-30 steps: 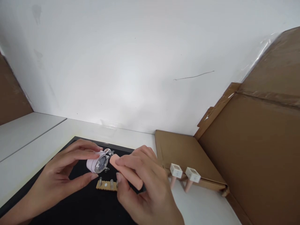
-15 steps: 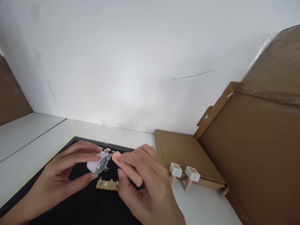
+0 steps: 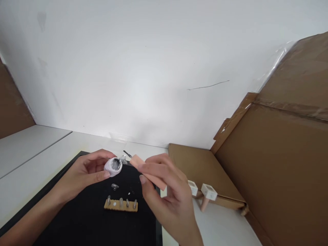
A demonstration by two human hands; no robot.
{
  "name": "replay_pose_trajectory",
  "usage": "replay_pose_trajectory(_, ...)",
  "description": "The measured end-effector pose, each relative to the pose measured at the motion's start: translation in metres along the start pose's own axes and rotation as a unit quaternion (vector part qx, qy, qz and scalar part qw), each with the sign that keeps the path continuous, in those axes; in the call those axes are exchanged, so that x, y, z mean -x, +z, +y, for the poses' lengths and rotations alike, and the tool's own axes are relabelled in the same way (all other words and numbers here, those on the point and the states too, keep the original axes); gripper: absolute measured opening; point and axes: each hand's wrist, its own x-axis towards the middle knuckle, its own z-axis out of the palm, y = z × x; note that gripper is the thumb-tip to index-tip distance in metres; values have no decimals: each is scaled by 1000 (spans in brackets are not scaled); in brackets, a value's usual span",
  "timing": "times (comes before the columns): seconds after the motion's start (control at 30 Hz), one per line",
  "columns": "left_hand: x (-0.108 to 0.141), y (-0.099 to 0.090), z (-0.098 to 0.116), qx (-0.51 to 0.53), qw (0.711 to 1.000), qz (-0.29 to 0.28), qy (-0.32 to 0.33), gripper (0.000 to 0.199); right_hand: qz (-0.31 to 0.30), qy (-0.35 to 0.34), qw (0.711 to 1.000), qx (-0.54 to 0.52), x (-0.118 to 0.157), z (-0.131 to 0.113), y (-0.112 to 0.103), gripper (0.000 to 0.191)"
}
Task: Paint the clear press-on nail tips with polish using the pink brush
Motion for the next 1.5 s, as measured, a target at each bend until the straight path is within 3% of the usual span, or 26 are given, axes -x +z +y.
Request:
replay_pose_trajectory(0.1, -12, -1, -14, 37, 996, -4, -85, 32, -16, -14, 1000, -4, -1, 0, -1, 41)
replay_pose_trajectory(0.23, -23, 4, -33, -17, 991, -13, -132, 36, -21, -28, 999, -10, -1, -4, 0, 43)
replay_pose_trajectory(0.53, -42, 10, -103, -128, 983, -61, -120, 44, -25, -18, 999, 14, 1, -6, -4, 43)
replay_pose_trajectory(0.63, -44, 8, -116, -191, 976, -56, -89, 46, -22, -9, 999, 24, 3, -3, -6, 43)
replay_pose_trajectory(1.03, -44, 3, -136, -343, 933, -101, -47, 51, -31, 0, 999, 37, 2, 1, -6, 43)
replay_pose_trajectory(1.27, -43, 4, -149, -389, 910, -139, -41, 36, -39, 1, 998, 53, 0, -1, -6, 38)
replay_pose_trajectory(1.37, -43, 4, -143, -410, 899, -147, -44, 45, -36, 3, 997, 63, -1, -3, -6, 35)
replay_pose_trajectory(1.5, -44, -6, -120, -442, 881, -158, -59, 57, -27, 5, 997, 76, -2, -4, -5, 32)
